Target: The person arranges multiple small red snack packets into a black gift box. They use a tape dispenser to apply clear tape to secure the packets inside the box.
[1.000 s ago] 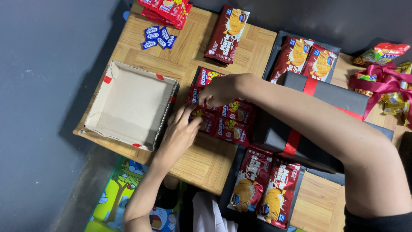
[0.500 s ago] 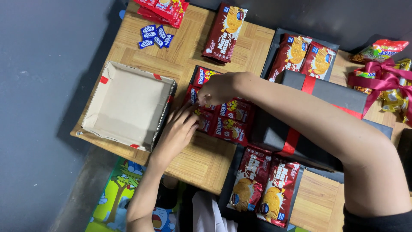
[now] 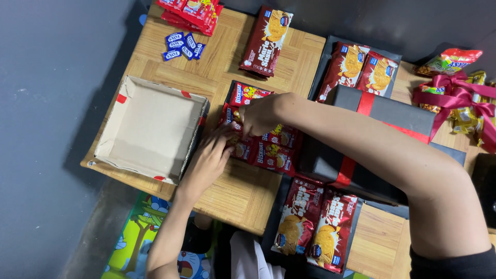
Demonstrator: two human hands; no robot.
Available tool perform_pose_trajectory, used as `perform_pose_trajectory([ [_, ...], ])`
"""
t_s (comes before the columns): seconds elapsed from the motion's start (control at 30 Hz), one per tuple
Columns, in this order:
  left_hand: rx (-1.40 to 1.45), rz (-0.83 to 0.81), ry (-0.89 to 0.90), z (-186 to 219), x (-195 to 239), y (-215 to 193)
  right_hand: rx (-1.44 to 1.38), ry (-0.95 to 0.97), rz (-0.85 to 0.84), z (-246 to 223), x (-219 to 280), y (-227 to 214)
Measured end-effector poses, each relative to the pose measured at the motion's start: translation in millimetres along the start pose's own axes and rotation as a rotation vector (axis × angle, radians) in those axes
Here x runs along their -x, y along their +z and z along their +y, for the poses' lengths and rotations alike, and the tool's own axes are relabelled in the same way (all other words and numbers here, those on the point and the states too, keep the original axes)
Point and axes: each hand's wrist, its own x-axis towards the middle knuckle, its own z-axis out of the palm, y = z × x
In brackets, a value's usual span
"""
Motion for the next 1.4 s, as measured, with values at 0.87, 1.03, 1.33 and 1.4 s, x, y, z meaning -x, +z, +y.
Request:
perform_pose_trajectory([
  [0.87, 0.045, 0.038, -0.003, 11, -16, -31, -0.065, 0.032, 0.443, 10, 16, -13],
  [1.03, 0.148, 0.035, 0.000, 19, -18, -46, 0.032, 0.036, 0.756, -15, 128, -2],
  [1.33, 0.146, -0.084, -0.114, 48, -32, -63, 0.002, 0.934, 1.283, 13, 334, 253],
  [1.4, 0.111, -0.089, -0.136, 50, -33, -65, -0.389, 0.881, 1.619, 54, 358, 378],
])
